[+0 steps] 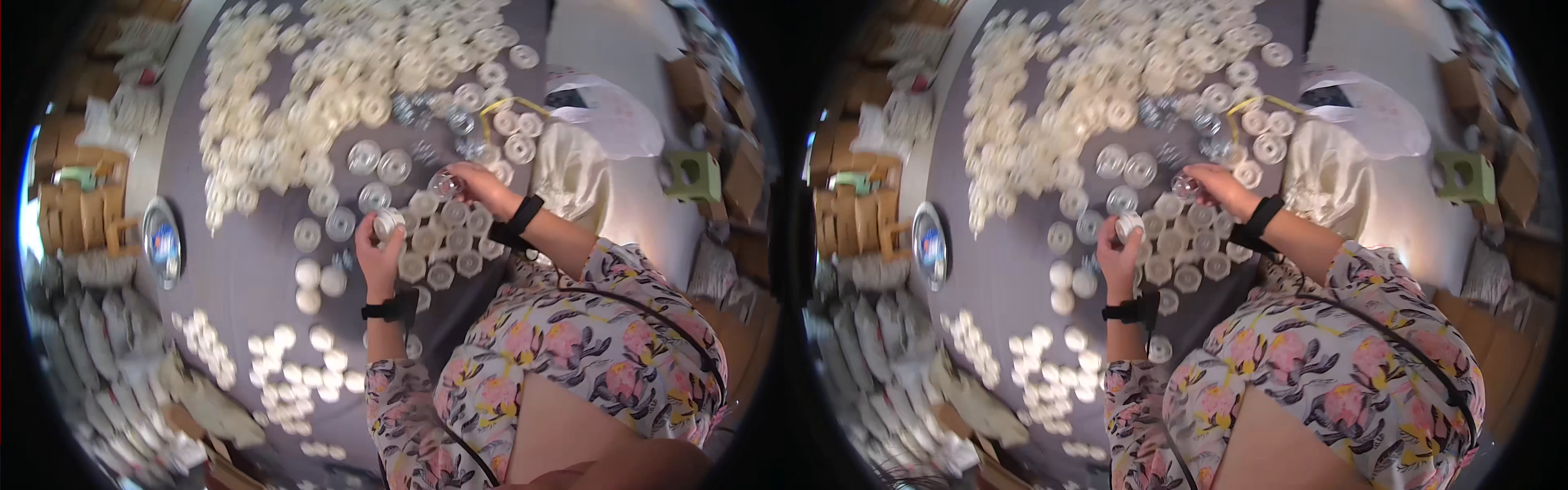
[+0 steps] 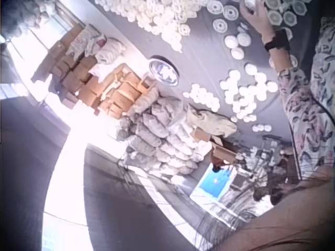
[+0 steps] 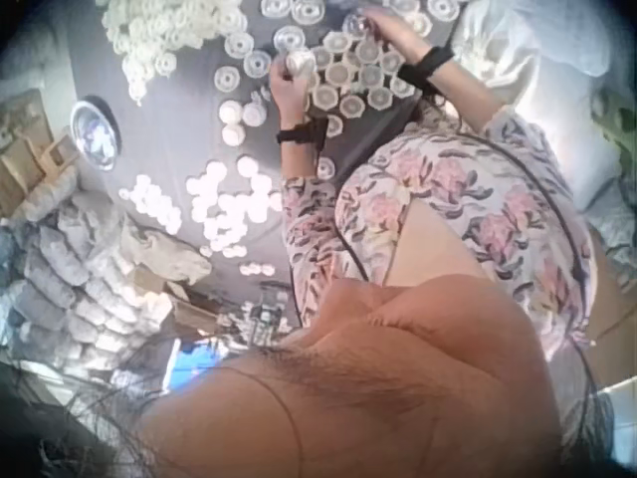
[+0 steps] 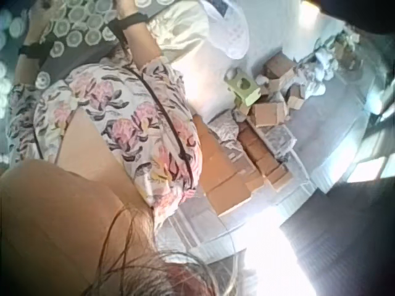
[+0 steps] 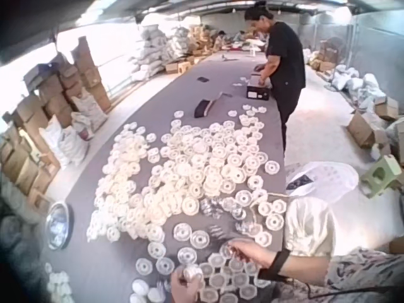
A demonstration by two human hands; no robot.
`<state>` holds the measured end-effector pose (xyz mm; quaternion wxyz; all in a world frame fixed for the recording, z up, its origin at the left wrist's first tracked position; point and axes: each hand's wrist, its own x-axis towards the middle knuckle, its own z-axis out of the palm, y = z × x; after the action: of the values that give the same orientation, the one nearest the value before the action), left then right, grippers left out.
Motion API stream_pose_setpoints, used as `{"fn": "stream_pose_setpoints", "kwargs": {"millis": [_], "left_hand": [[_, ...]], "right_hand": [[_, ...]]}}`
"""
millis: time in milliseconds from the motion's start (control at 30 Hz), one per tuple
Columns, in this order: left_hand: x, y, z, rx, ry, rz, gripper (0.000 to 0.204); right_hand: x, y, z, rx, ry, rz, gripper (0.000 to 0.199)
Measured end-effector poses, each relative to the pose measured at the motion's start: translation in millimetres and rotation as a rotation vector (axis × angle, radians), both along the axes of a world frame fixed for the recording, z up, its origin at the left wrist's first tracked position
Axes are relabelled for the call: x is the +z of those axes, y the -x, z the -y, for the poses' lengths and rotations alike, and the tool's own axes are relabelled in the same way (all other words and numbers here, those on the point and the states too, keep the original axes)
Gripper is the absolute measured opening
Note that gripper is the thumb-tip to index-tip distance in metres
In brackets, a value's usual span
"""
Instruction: Manually assembling plastic and metal spring components on a workbench.
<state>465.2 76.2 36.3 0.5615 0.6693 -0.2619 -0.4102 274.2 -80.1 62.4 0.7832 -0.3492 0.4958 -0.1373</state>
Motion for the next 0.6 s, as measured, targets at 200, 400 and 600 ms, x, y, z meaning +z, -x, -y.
{"fn": "stream_pose_setpoints", "kwargs": {"millis": [200, 400, 600], "left_hand": [[-25.2, -26.3, -235.1, 0.361, -0.365, 0.41, 0.053], [-42.9, 2.0, -356.0, 0.448, -0.575, 0.724, 0.053], [-48.6, 32.0, -375.0, 0.06, -0.594, 0.884, 0.063]], "right_hand": [[-46.0, -24.5, -94.0, 0.256, 0.165, -0.097, 0.028], [-41.8, -28.9, -132.2, 0.385, 0.257, -0.138, 0.034], [-51.3, -26.0, -151.2, 0.526, 0.464, -0.223, 0.042]]}}
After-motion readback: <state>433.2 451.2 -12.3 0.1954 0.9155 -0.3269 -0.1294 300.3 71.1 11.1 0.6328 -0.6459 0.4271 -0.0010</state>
